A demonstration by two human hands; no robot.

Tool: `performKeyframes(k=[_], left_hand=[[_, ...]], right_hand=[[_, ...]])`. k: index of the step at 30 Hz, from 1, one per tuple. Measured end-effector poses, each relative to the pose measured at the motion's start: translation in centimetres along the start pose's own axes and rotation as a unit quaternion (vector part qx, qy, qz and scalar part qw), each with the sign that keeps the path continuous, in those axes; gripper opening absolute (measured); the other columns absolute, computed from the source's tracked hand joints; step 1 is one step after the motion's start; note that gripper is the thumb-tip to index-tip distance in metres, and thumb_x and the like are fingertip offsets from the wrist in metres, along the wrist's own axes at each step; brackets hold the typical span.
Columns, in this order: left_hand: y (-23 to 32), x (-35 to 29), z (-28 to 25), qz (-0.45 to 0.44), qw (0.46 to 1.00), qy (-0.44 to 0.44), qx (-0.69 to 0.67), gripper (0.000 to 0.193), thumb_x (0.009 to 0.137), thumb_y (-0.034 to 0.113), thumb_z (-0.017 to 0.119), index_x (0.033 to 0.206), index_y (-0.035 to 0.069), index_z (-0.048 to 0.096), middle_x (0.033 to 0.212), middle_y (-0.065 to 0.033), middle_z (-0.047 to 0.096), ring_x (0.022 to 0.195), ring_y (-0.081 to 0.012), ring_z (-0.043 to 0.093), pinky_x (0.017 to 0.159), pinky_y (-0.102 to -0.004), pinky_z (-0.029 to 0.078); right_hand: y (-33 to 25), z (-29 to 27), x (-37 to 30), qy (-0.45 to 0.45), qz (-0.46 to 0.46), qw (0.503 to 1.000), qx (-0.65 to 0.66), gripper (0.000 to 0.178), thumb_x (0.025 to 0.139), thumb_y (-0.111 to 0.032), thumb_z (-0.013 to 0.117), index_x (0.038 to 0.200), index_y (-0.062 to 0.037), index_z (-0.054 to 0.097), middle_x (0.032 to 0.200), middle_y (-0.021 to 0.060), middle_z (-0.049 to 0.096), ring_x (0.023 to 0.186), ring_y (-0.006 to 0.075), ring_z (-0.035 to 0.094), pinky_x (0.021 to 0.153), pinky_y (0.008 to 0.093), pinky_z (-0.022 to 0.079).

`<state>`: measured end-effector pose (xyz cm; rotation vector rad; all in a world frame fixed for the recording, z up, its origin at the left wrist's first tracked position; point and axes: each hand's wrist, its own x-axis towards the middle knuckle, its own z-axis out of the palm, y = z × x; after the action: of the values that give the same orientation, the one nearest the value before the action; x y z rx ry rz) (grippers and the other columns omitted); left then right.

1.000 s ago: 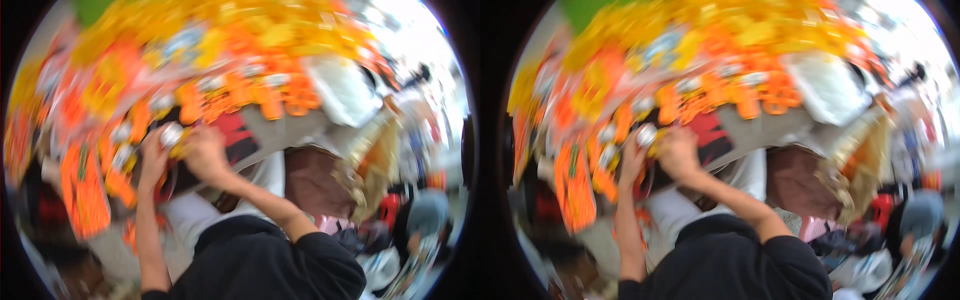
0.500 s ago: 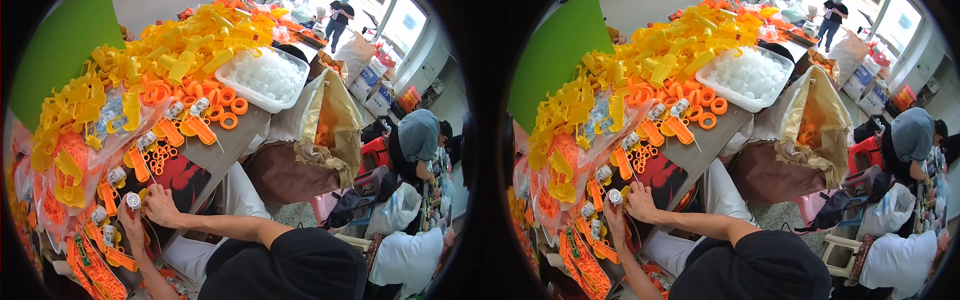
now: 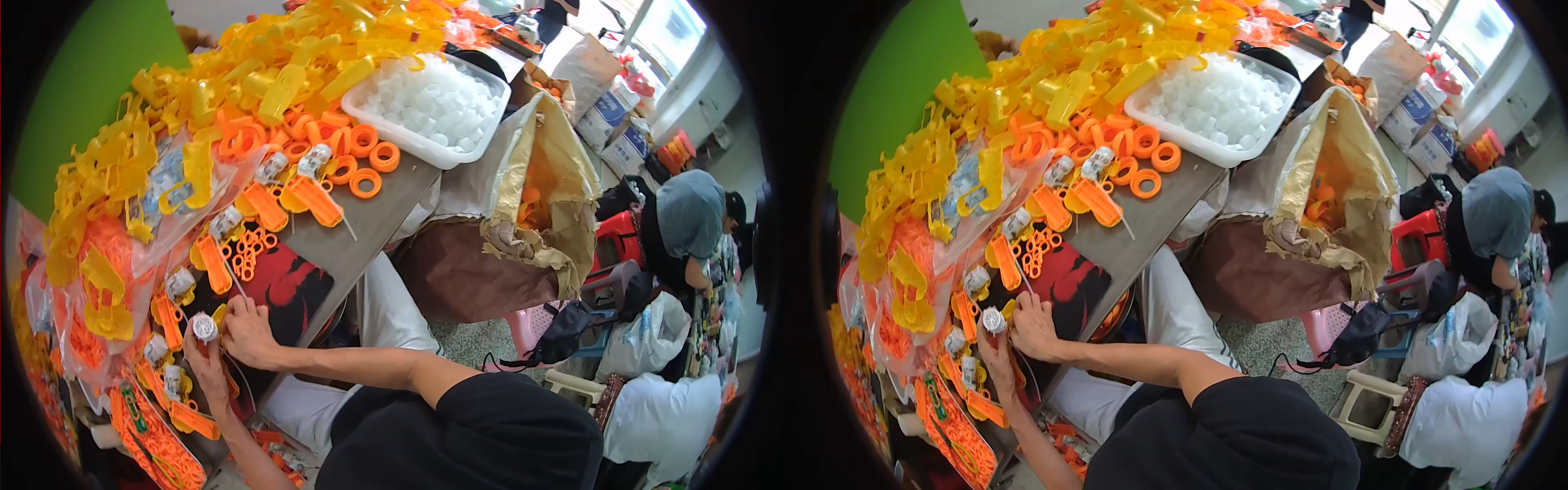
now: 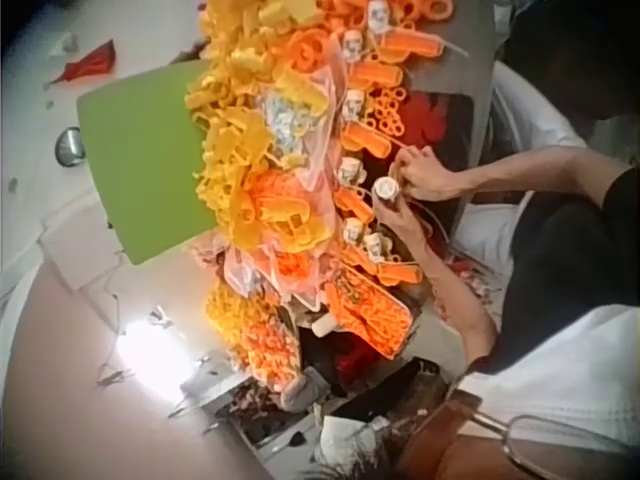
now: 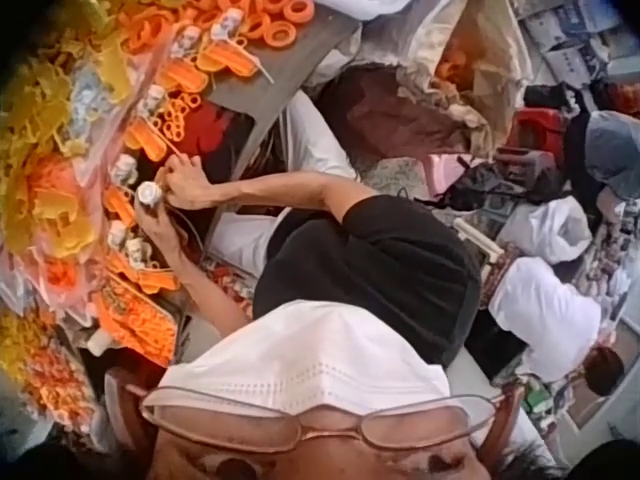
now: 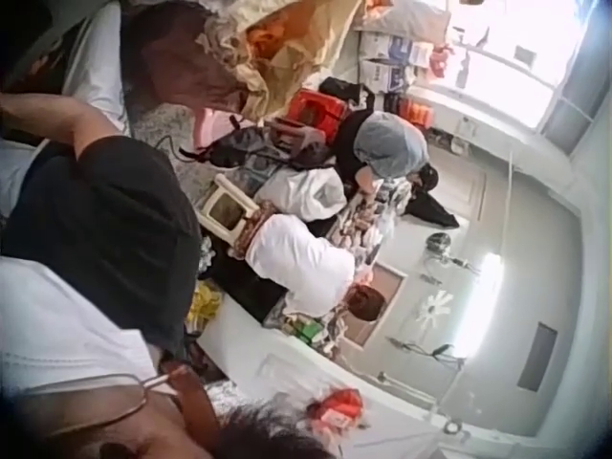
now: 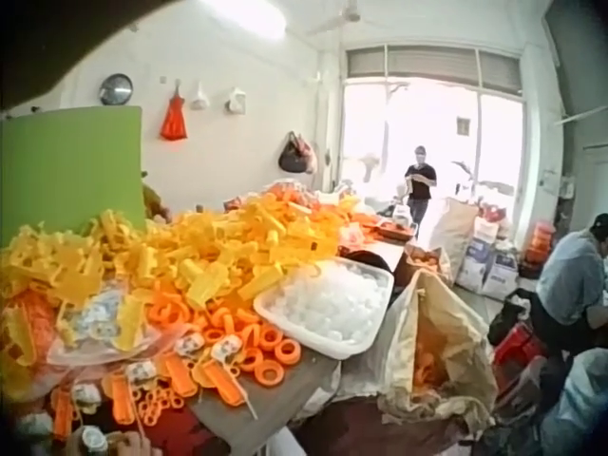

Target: Assembling and organizing toy water gun components in a factory setting.

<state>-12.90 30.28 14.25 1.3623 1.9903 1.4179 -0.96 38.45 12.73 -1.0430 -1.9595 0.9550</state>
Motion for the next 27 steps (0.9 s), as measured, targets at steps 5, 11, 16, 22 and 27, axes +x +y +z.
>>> performKeyframes(k=[5, 11, 16, 22, 27], left_hand=[[0.6, 1.7, 1.9, -0.020, 1.000, -0.002, -0.019, 0.042, 0.097, 0.006, 0.064, 0.136, -0.004, 0.054, 0.127, -0.0157, 0.065, 0.121, -0.0254, 0.061, 0.104, -0.0397, 0.047], [2.4, 1.5, 2.2, 0.077, 0.993, 0.034, 0.081, 0.045, 0.097, 0.008, 0.067, 0.139, 0.000, 0.054, 0.130, -0.0140, 0.062, 0.121, -0.0250, 0.059, 0.107, -0.0371, 0.045], [2.4, 0.6, 1.5, 0.103, 0.986, 0.059, 0.115, 0.050, 0.095, 0.016, 0.071, 0.141, 0.009, 0.053, 0.127, -0.0095, 0.061, 0.120, -0.0277, 0.054, 0.108, -0.0395, 0.037], [3.1, 0.5, 1.8, 0.121, 0.982, 0.056, 0.131, 0.049, 0.094, 0.019, 0.072, 0.139, 0.010, 0.055, 0.127, -0.0075, 0.063, 0.121, -0.0259, 0.055, 0.109, -0.0397, 0.035], [3.6, 1.0, 1.5, 0.103, 0.986, 0.046, 0.123, 0.049, 0.094, 0.019, 0.072, 0.139, 0.010, 0.056, 0.128, -0.0080, 0.063, 0.123, -0.0260, 0.054, 0.110, -0.0399, 0.034]], right_hand=[[1.6, -0.7, 1.4, 0.053, 0.006, 0.993, -0.105, 0.018, 0.075, -0.026, 0.070, 0.083, -0.0110, 0.075, 0.110, 0.0142, 0.060, 0.107, 0.0378, 0.053, 0.081, 0.0546, 0.041], [1.4, -4.2, 0.9, -0.064, -0.039, 0.997, -0.022, 0.017, 0.086, -0.023, 0.071, 0.098, -0.0128, 0.080, 0.121, 0.0087, 0.056, 0.118, 0.0305, 0.049, 0.097, 0.0468, 0.035], [1.0, -5.1, 0.3, -0.106, -0.108, 0.988, -0.025, 0.021, 0.092, -0.022, 0.069, 0.106, -0.0092, 0.078, 0.124, 0.0104, 0.055, 0.118, 0.0305, 0.048, 0.096, 0.0480, 0.036], [1.0, -7.3, 0.0, -0.144, -0.246, 0.949, -0.136, 0.044, 0.083, -0.023, 0.078, 0.123, -0.0094, 0.066, 0.129, 0.0130, 0.049, 0.121, 0.0317, 0.046, 0.102, 0.0499, 0.034], [1.7, -8.8, 2.8, -0.124, -0.266, 0.948, -0.125, 0.079, 0.074, -0.020, 0.085, 0.142, -0.0084, 0.047, 0.138, 0.0131, 0.050, 0.133, 0.0318, 0.043, 0.112, 0.0515, 0.025]])
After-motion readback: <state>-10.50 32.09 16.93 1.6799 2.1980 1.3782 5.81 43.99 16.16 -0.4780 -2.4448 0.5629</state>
